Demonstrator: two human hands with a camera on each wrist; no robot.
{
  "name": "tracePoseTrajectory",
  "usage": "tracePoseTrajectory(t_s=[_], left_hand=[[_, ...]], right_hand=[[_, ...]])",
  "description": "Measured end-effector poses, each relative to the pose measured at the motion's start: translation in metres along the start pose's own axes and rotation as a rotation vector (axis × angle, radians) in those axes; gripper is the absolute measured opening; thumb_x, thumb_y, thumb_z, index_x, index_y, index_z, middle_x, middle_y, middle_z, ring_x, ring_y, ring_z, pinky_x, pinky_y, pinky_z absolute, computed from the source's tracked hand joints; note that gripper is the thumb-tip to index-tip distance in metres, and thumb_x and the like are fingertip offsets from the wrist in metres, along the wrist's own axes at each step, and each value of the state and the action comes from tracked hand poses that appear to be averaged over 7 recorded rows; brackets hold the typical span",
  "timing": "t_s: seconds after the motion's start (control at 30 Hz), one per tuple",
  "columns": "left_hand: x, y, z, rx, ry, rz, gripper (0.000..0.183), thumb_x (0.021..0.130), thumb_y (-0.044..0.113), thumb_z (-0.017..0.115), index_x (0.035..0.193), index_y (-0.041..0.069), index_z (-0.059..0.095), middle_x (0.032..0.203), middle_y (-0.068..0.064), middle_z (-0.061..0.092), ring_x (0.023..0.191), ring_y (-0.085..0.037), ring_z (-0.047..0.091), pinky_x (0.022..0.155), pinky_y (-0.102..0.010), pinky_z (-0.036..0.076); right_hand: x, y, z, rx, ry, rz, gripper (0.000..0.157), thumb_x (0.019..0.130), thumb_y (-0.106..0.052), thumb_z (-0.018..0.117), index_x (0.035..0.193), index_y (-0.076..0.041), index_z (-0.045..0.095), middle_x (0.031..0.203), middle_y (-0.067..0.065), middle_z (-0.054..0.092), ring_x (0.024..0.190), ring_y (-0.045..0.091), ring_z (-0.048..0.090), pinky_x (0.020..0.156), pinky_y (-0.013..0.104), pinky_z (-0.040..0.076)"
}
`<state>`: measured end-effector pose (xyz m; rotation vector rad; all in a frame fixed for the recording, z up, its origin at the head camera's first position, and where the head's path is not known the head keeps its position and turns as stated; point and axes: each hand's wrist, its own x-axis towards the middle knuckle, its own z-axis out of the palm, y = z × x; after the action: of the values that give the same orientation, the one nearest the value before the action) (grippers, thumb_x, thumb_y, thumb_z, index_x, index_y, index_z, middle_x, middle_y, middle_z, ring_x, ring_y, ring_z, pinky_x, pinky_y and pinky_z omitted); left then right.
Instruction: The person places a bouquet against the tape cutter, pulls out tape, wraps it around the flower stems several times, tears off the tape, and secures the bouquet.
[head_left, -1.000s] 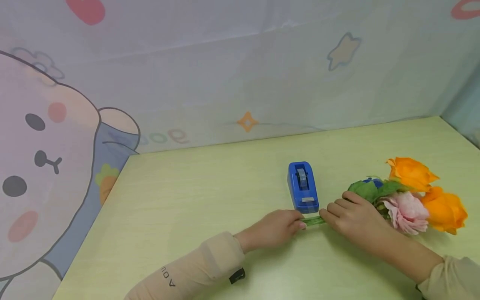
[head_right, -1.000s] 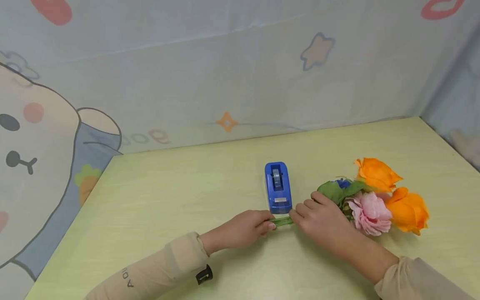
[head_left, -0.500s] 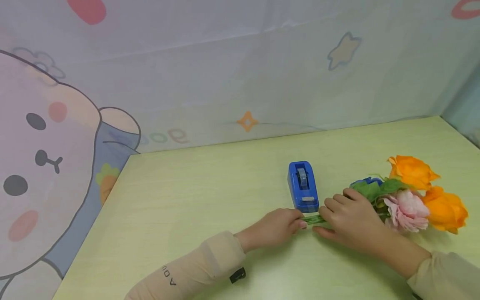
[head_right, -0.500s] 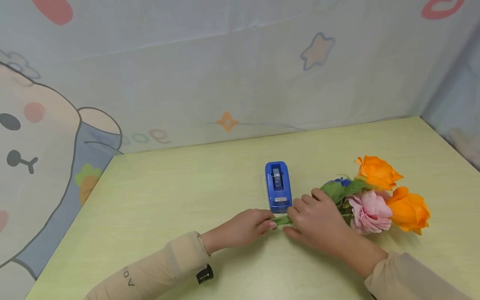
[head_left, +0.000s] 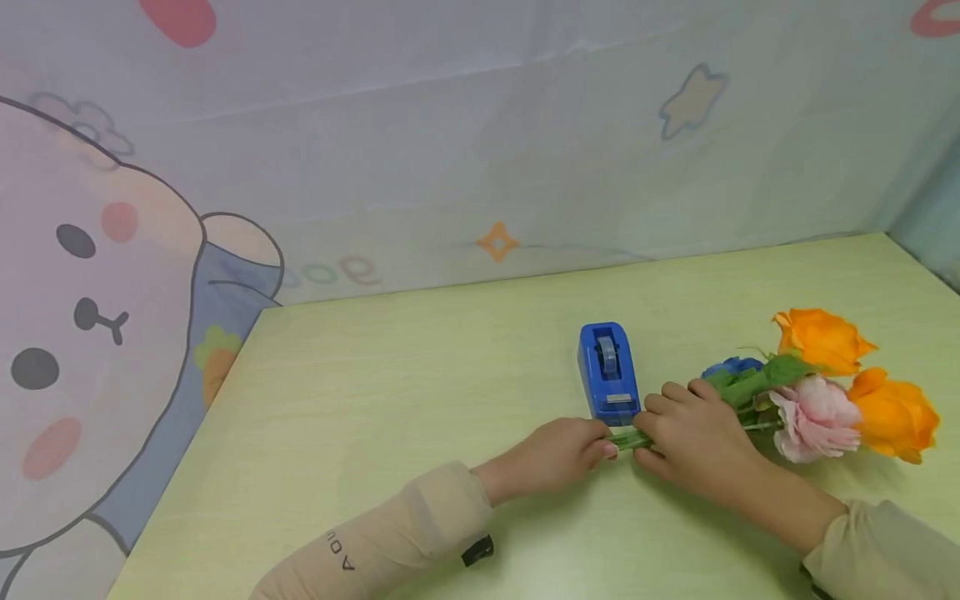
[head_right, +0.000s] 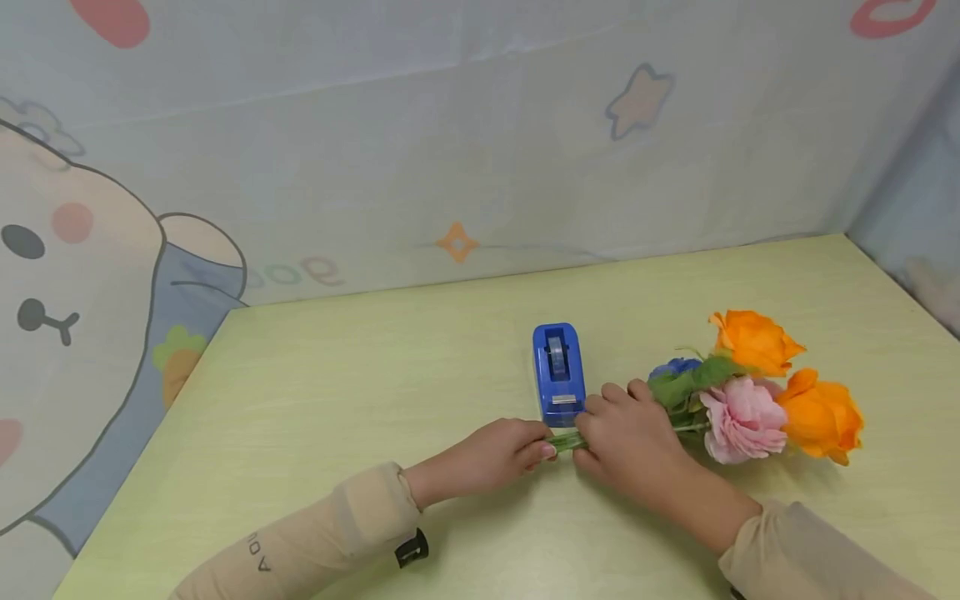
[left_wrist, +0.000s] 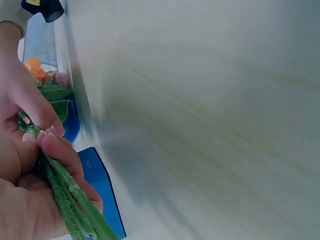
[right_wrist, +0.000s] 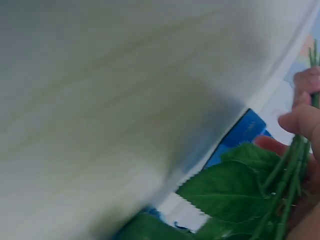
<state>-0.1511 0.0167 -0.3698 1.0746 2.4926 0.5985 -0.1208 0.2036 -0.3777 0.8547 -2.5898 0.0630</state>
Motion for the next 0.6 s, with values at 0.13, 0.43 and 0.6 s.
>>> tracePoseTrajectory(t_s=[0.13, 0.43, 0.6], left_hand=[[-0.001, 0.000, 0.002, 0.020, 0.014, 0.009, 0.021, 0.099, 0.019, 0.045, 0.093, 0.007, 0.061, 0.069, 0.007, 0.048, 0.063, -0.004, 0.044, 0.061, -0.014, 0.036], [-0.002, 0.001, 0.003, 0.051, 0.026, 0.008, 0.020, 0.098, 0.019, 0.047, 0.094, 0.007, 0.062, 0.071, 0.007, 0.048, 0.064, -0.005, 0.044, 0.061, -0.014, 0.036], [-0.001, 0.000, 0.003, 0.067, 0.027, 0.018, 0.020, 0.099, 0.019, 0.047, 0.094, 0.007, 0.062, 0.071, 0.007, 0.048, 0.064, -0.005, 0.044, 0.061, -0.014, 0.036]], right_hand=[[0.003, -0.003, -0.006, 0.137, -0.165, 0.154, 0.013, 0.070, -0.026, 0.076, 0.074, -0.018, 0.067, 0.069, -0.010, 0.052, 0.068, 0.015, 0.042, 0.064, 0.038, 0.026], [0.009, -0.002, -0.010, 0.367, -0.328, 0.281, 0.017, 0.072, -0.026, 0.080, 0.085, -0.021, 0.070, 0.080, -0.010, 0.062, 0.071, 0.015, 0.043, 0.066, 0.044, 0.023], [0.011, -0.002, -0.009, 0.404, -0.351, 0.321, 0.020, 0.071, -0.024, 0.080, 0.075, -0.022, 0.060, 0.065, -0.012, 0.049, 0.070, 0.016, 0.041, 0.069, 0.048, 0.023]])
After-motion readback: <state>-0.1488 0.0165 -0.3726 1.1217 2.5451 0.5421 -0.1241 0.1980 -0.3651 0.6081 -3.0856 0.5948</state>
